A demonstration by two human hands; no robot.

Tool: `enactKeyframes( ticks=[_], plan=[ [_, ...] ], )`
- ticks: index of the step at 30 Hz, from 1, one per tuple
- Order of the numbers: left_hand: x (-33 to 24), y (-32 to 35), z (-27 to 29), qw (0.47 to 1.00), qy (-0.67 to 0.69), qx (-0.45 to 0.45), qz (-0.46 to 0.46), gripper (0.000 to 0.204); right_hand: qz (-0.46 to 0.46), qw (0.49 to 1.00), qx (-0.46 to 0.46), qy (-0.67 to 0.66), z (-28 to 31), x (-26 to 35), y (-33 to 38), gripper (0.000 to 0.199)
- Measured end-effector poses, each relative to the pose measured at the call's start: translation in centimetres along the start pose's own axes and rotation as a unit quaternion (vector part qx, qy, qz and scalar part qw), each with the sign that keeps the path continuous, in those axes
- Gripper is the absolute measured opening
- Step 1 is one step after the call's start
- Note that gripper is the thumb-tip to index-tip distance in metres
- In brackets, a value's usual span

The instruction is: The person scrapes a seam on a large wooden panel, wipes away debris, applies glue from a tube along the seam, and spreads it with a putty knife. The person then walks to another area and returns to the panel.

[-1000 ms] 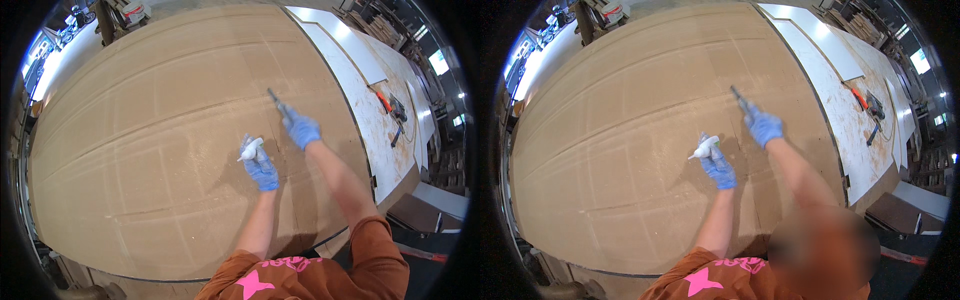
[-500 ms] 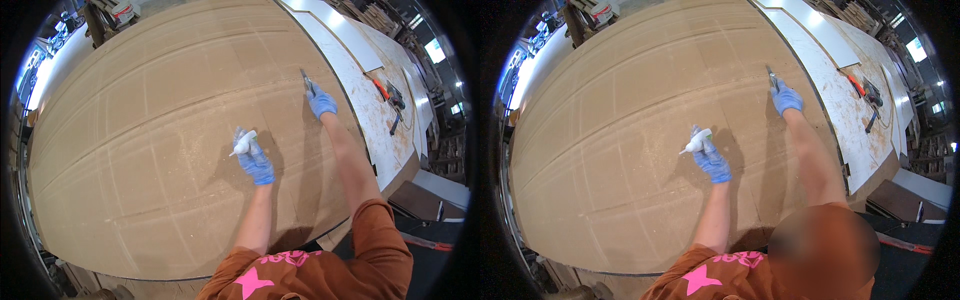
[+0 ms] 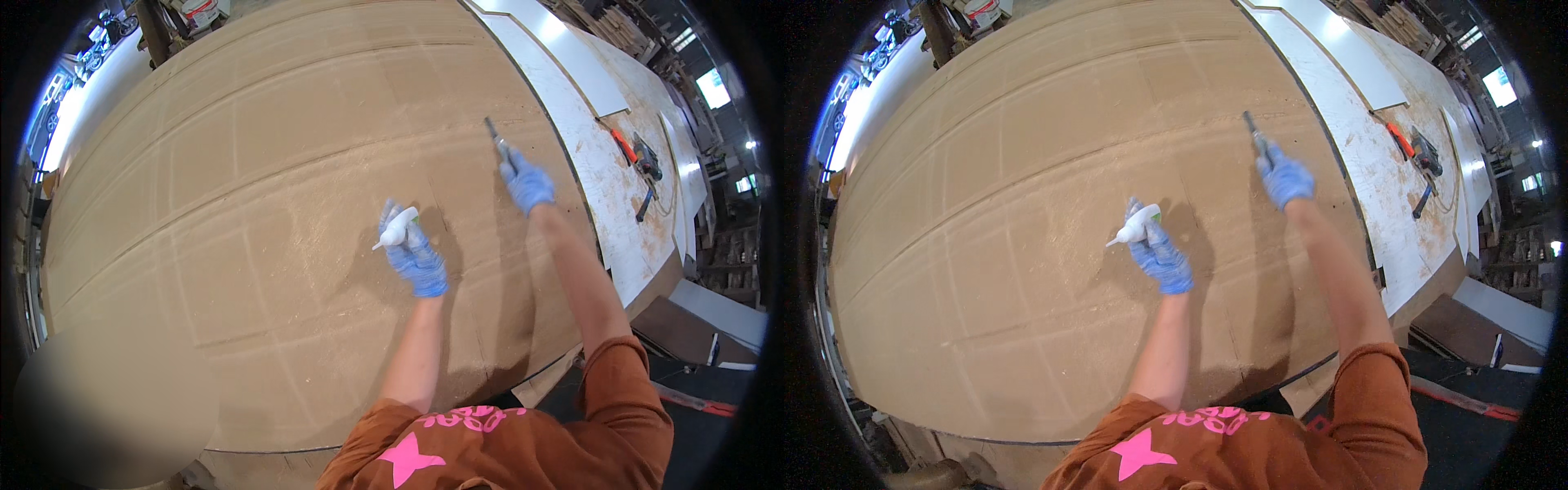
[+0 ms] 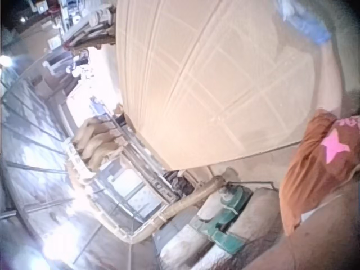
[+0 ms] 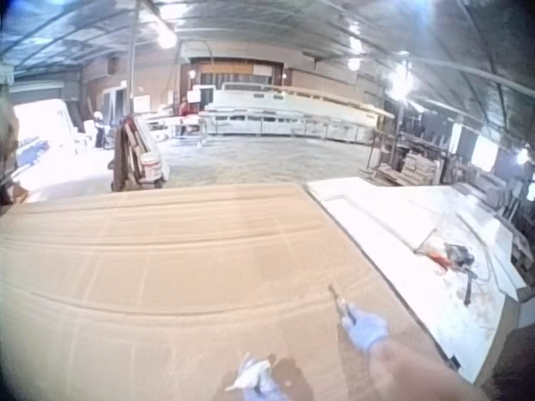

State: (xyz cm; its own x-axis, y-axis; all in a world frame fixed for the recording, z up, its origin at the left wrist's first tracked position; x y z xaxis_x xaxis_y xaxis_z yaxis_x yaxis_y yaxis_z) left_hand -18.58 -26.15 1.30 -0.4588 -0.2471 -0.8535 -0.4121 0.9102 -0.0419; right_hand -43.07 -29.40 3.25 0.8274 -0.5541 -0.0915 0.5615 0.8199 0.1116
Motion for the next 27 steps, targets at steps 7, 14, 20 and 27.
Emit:
enactKeyframes(
  ticks=[7,14,20,27],
  plan=[
    [0.9,0.5,-0.4,1.0,0.003,0.013,-0.009,0.03,-0.018,0.995,-0.069,-0.069,-0.7,-4.7,-3.1,0.051],
    [0.4,0.1,-0.2,1.0,-0.004,0.002,-0.013,0.022,-0.03,0.994,-0.076,-0.075,0.6,-4.8,-4.3,0.049],
    [2.1,-0.4,0.8,0.991,-0.08,0.012,-0.109,0.018,-0.041,0.998,-0.027,-0.05,0.2,-3.3,0.3,0.055],
    [1.8,-0.1,1.5,0.998,-0.036,0.041,-0.039,0.027,0.076,0.99,-0.053,-0.108,-2.1,-8.3,9.5,0.054]
  ],
)
Point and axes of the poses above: each hand's wrist, its own y-axis away from the middle knuckle, its own z-axis out of the back of the hand, x = y × z, the point moved 1 cm from there along -y, towards the middle knuckle, and after that the axes turned 4 degrees about y, right-handed, at the moved point
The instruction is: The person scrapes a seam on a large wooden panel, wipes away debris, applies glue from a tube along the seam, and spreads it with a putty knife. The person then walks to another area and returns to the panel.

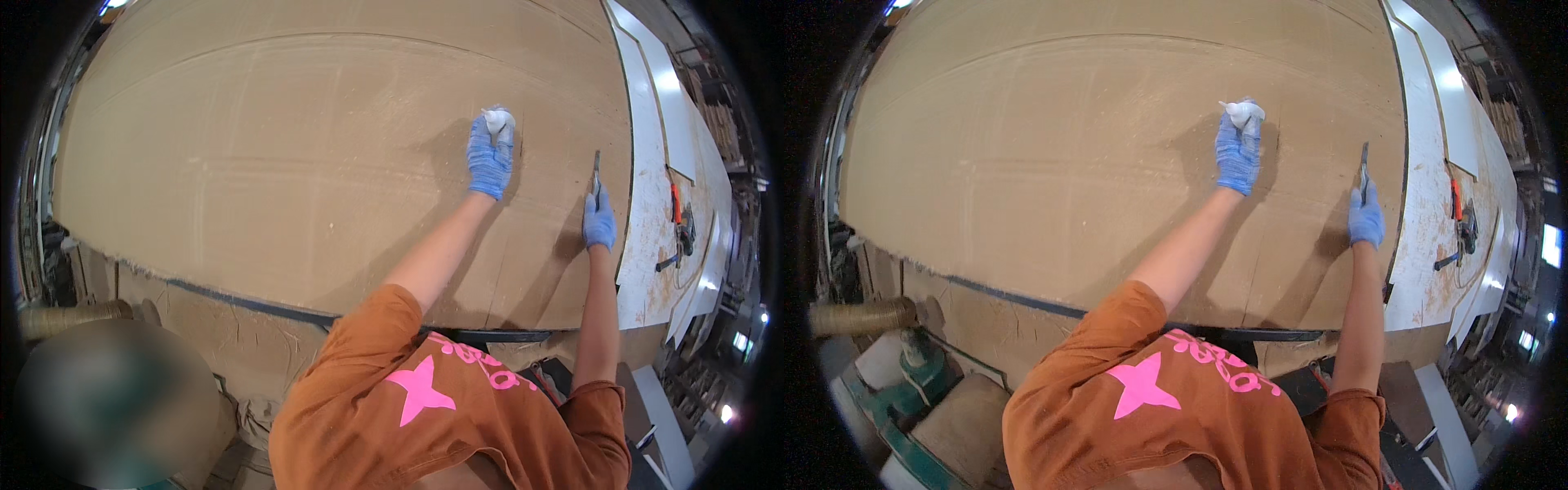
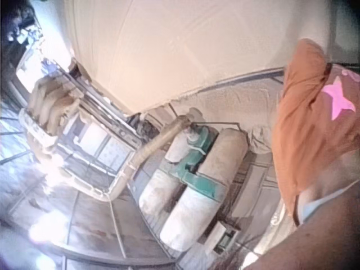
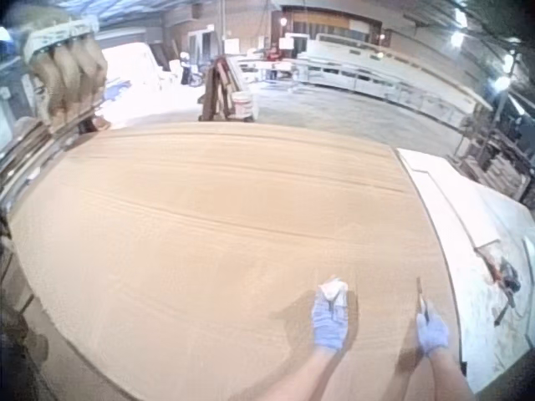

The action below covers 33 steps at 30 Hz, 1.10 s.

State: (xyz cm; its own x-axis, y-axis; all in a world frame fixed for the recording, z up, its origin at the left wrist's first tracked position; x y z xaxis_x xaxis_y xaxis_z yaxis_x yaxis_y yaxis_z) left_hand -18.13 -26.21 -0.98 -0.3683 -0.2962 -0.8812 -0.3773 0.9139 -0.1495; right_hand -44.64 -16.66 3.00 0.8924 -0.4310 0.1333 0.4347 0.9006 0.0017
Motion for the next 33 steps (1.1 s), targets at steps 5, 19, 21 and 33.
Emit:
enactKeyframes(
  ticks=[5,19,21,33],
  plan=[
    [-6.1,5.6,7.1,0.982,-0.167,0.084,0.04,0.021,-0.039,0.998,0.031,0.038,-0.7,-3.2,6.4,0.058],
    [-18.9,16.8,30.5,0.942,-0.31,-0.127,-0.027,0.029,0.07,0.989,0.132,0.017,1.7,0.0,18.4,0.063],
    [-18.3,17.5,30.8,0.944,-0.303,-0.128,-0.031,0.028,0.115,0.981,0.154,0.009,1.5,0.9,20.2,0.064],
    [-18.5,13.2,32.7,0.923,-0.376,-0.059,-0.053,0.026,0.146,0.98,0.134,-0.014,1.2,1.8,30.0,0.063]
  ],
)
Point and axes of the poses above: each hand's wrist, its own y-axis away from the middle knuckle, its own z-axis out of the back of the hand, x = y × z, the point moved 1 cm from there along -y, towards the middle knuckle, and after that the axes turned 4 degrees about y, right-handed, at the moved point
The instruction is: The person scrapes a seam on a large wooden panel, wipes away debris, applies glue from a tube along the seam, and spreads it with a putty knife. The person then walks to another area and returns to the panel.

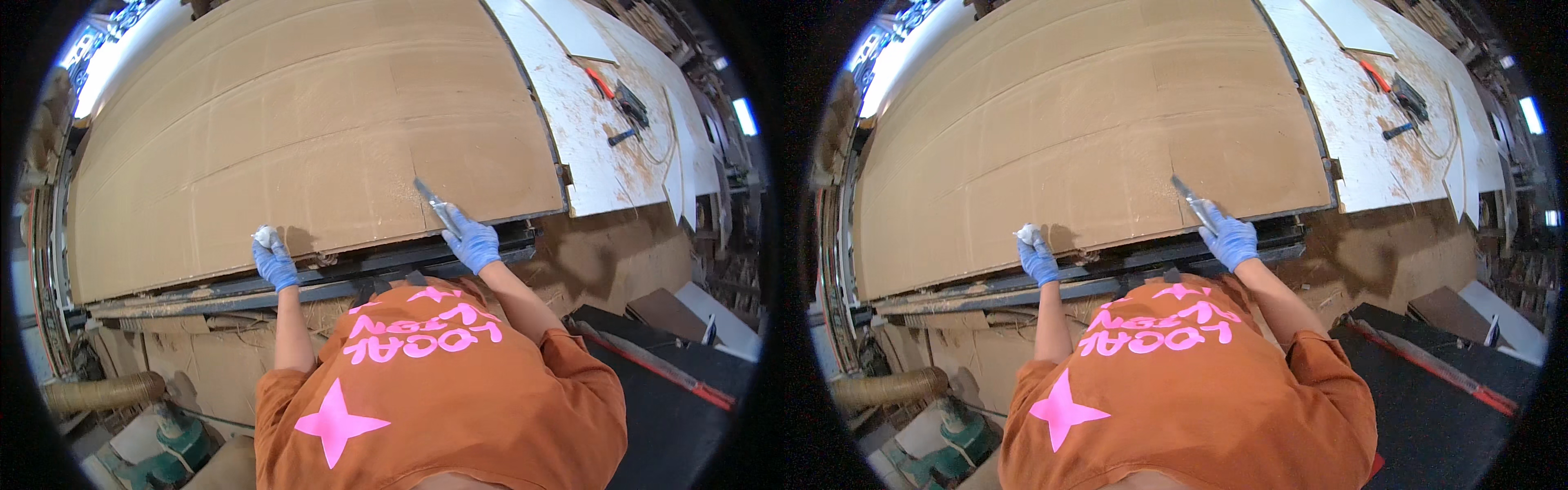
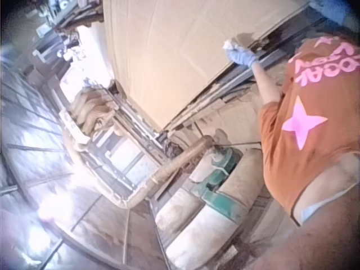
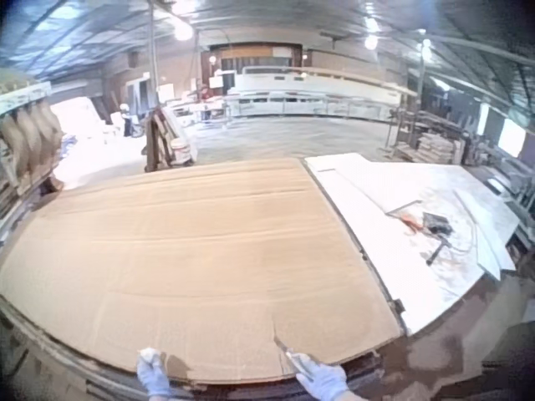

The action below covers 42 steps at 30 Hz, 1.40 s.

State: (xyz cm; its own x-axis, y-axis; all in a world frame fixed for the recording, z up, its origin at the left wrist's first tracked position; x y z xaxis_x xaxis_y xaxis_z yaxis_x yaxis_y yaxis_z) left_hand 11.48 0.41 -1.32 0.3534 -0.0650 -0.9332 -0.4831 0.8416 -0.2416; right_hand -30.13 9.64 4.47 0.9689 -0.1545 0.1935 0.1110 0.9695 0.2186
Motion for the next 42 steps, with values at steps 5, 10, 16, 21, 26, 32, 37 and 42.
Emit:
enactKeyframes(
  ticks=[5,10,16,21,26,32,37,42],
  plan=[
    [0.9,-4.7,2.2,0.998,-0.042,0.03,-0.037,0.029,-0.151,0.985,-0.047,-0.064,-0.8,-0.5,0.8,0.063],
    [1.9,-8.4,2.9,0.994,-0.062,0.061,-0.064,0.029,-0.127,0.991,0.016,-0.049,-1.3,5.3,1.6,0.064],
    [4.1,-10.2,3.5,0.988,-0.095,0.074,-0.096,0.026,-0.071,0.995,-0.019,-0.072,-4.2,9.4,3.5,0.063],
    [3.9,-10.1,3.1,0.989,-0.092,0.084,-0.081,0.025,-0.158,0.985,-0.057,-0.036,-2.7,6.3,3.1,0.063],
    [3.7,-10.0,3.2,0.988,-0.108,0.072,-0.087,0.025,-0.185,0.965,-0.108,-0.152,-2.7,4.5,2.4,0.064],
    [2.9,-9.9,3.0,0.982,-0.142,0.085,-0.094,0.026,-0.229,0.963,-0.125,-0.074,-0.7,0.6,-2.0,0.068],
    [3.2,-10.0,3.2,0.977,-0.169,0.09,-0.089,0.032,-0.185,0.98,-0.074,0.016,1.1,2.1,-4.7,0.082],
    [2.8,-9.9,2.9,0.973,-0.19,0.085,-0.1,0.027,-0.191,0.98,-0.01,0.045,1.2,3.8,-5.4,0.1]
  ],
)
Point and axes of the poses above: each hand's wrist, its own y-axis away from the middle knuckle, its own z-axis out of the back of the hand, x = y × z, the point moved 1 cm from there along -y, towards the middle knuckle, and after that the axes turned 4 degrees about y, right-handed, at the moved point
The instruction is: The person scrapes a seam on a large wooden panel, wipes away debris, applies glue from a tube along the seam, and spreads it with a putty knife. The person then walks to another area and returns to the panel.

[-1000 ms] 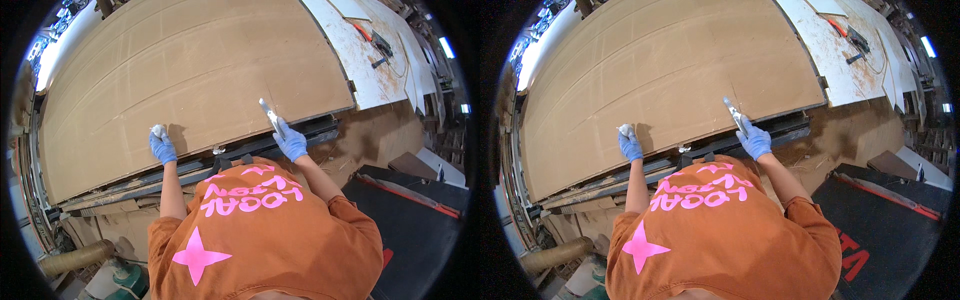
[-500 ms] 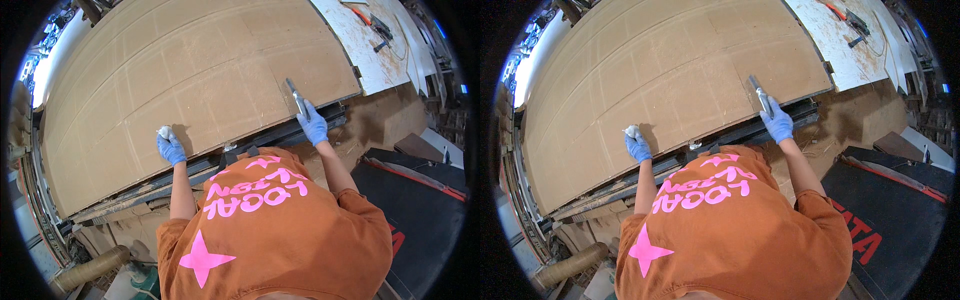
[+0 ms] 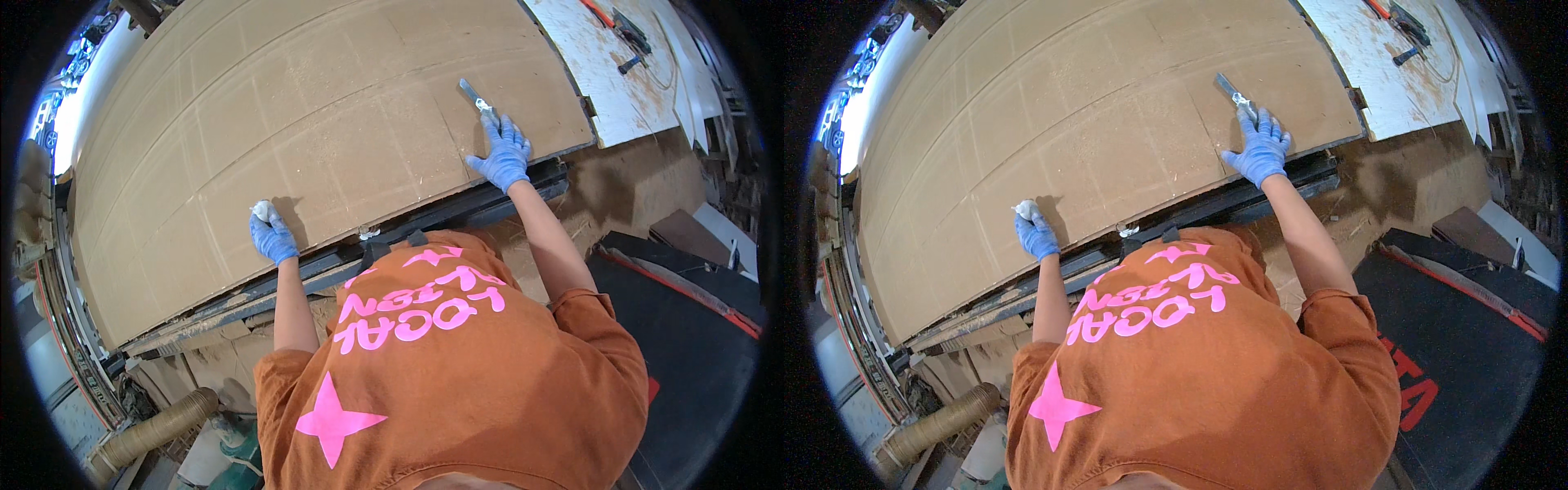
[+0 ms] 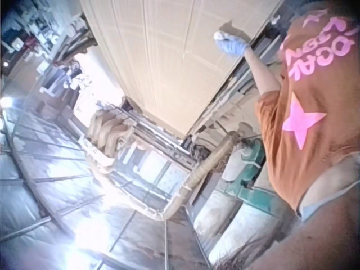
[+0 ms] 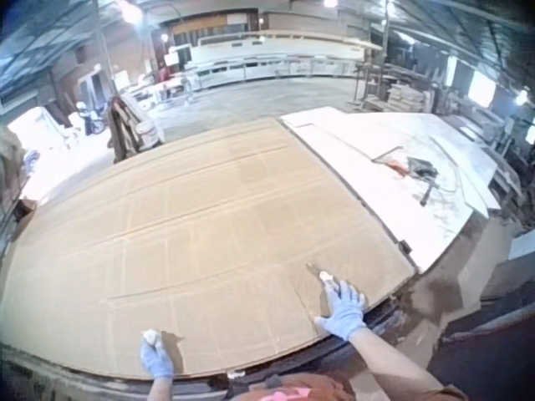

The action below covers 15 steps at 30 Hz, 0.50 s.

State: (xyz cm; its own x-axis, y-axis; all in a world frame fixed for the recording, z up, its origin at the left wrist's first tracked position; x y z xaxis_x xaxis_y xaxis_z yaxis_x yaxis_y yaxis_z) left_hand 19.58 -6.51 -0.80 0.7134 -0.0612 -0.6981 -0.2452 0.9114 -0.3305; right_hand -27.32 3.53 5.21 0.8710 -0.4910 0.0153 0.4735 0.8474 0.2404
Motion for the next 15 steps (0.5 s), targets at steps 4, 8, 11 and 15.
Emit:
enactKeyframes(
  ticks=[4,8,11,15],
  plan=[
    [0.1,0.0,-0.1,0.999,0.042,0.001,0.009,0.027,0.009,0.999,0.028,0.023,0.4,0.3,0.2,0.101],
    [-0.1,0.1,-0.1,0.999,0.048,0.003,0.016,0.028,-0.015,0.999,0.046,0.018,1.0,0.9,0.3,0.098],
    [-0.4,0.1,0.0,1.0,-0.004,0.002,-0.001,0.028,-0.017,0.999,0.044,0.0,0.9,0.8,0.1,0.094],
    [0.1,0.0,0.2,1.0,0.002,-0.005,0.002,0.03,-0.005,0.997,0.079,0.016,1.4,2.5,0.1,0.092]
  ],
)
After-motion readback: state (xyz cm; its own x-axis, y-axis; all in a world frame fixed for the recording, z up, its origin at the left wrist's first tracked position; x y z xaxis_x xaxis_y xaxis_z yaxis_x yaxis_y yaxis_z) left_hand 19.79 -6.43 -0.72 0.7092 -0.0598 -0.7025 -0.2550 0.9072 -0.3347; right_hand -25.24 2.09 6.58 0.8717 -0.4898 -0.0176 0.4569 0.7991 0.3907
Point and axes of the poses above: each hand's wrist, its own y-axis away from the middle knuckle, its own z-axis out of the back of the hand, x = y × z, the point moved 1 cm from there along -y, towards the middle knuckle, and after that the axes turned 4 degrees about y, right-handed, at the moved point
